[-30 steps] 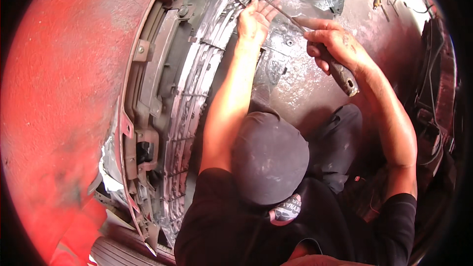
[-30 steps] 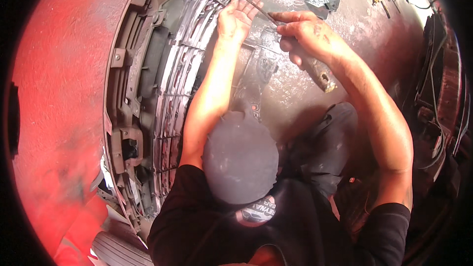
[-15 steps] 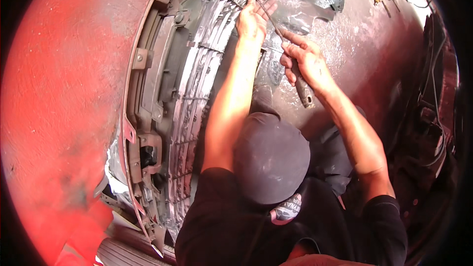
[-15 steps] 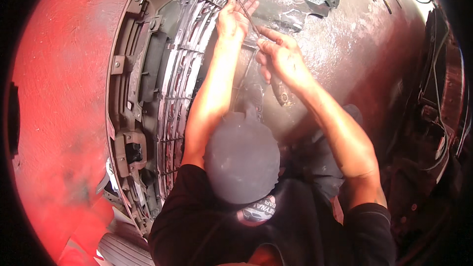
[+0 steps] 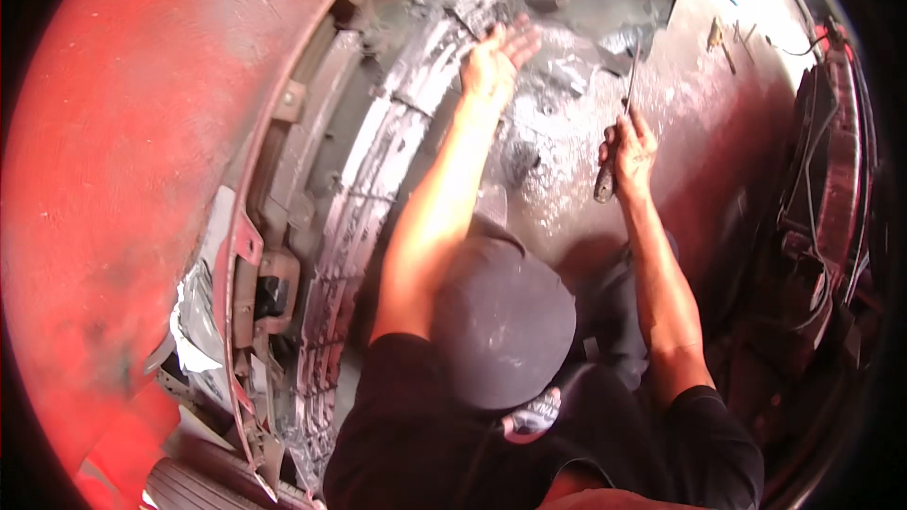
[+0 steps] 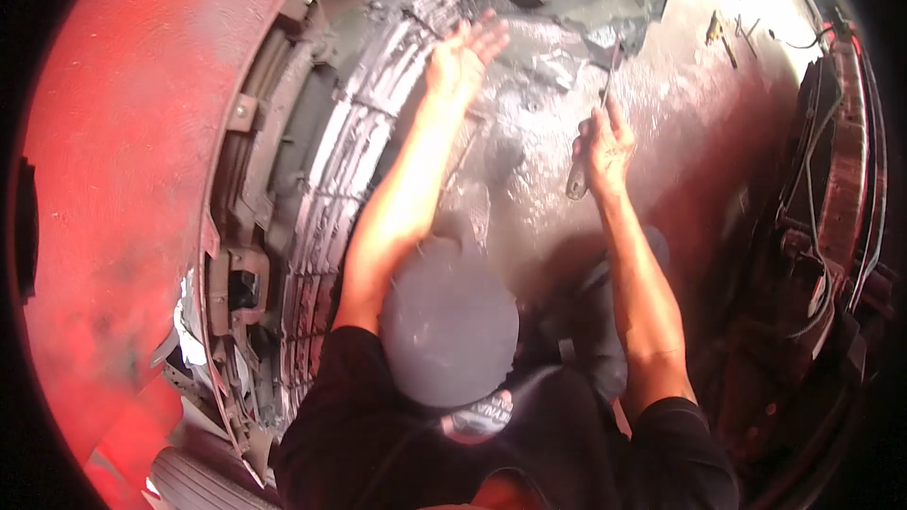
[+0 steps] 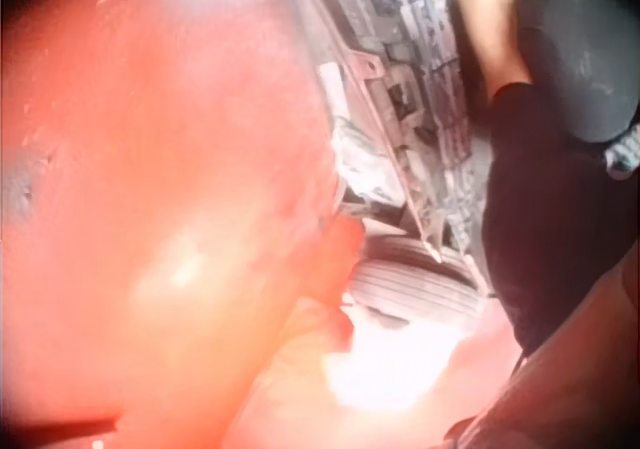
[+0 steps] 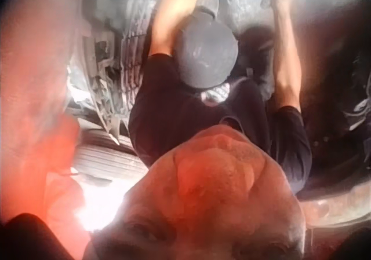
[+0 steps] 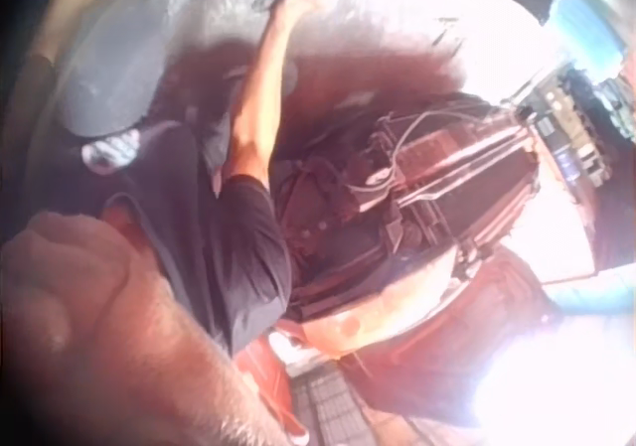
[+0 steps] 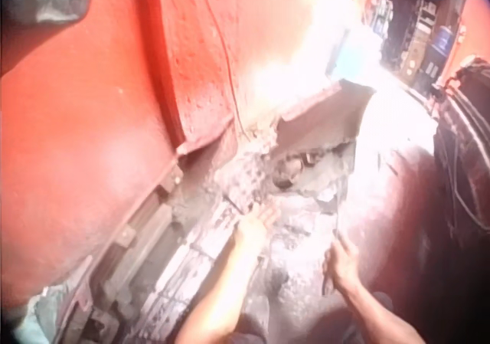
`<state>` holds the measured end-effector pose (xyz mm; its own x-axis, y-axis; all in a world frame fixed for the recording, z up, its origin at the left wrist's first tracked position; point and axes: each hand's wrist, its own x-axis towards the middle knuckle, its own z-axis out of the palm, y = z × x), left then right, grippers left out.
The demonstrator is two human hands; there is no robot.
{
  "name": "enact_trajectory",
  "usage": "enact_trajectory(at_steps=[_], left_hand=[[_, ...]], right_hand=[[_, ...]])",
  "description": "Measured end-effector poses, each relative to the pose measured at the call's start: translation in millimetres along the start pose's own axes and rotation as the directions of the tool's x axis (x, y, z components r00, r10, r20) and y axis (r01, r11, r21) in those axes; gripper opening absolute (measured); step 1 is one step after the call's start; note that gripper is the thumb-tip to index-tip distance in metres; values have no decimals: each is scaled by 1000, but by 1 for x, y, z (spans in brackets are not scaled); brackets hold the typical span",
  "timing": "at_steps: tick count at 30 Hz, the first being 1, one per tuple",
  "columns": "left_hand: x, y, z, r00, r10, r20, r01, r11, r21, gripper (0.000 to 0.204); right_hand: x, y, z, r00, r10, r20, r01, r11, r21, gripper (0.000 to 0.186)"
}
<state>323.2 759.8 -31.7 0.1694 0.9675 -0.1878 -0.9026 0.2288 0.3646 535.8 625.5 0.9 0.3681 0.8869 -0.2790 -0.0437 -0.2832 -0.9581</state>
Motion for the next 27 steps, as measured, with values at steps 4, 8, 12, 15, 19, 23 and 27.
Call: enact_trajectory(at_steps=[4, 8, 12, 15, 19, 23, 27], left_hand=[[2, -9, 3, 1000, -8, 14, 9, 999, -49, 33], [2, -6, 6, 999, -31, -17, 30, 999, -44, 35], [3, -5, 3, 1000, -11, 18, 11, 1000, -5, 28], [1, -7, -1, 1000, 1, 30, -1, 1000, -3, 22], [4, -10, -4, 1000, -16, 22, 17, 999, -50, 20], [5, -7, -12, 1000, -4, 21, 5, 998, -59, 20], [8, -8, -10, 1000, 9, -6, -9, 999, -50, 20]], right_hand=[[-29, -35, 14, 976, -39, 216, 69, 989, -130, 47], [-38, -102, 46, 911, -22, 413, 234, 851, -471, 44], [-32, -129, 45, 867, 81, 491, 310, 685, -660, 41], [-28, -131, 39, 860, 79, 505, 357, 613, -705, 40], [-16, -140, 33, 801, -15, 599, 543, 441, -715, 41], [-22, -166, 43, 830, 91, 550, 430, 524, -735, 41], [-18, -165, 43, 795, 43, 605, 534, 423, -732, 38]])
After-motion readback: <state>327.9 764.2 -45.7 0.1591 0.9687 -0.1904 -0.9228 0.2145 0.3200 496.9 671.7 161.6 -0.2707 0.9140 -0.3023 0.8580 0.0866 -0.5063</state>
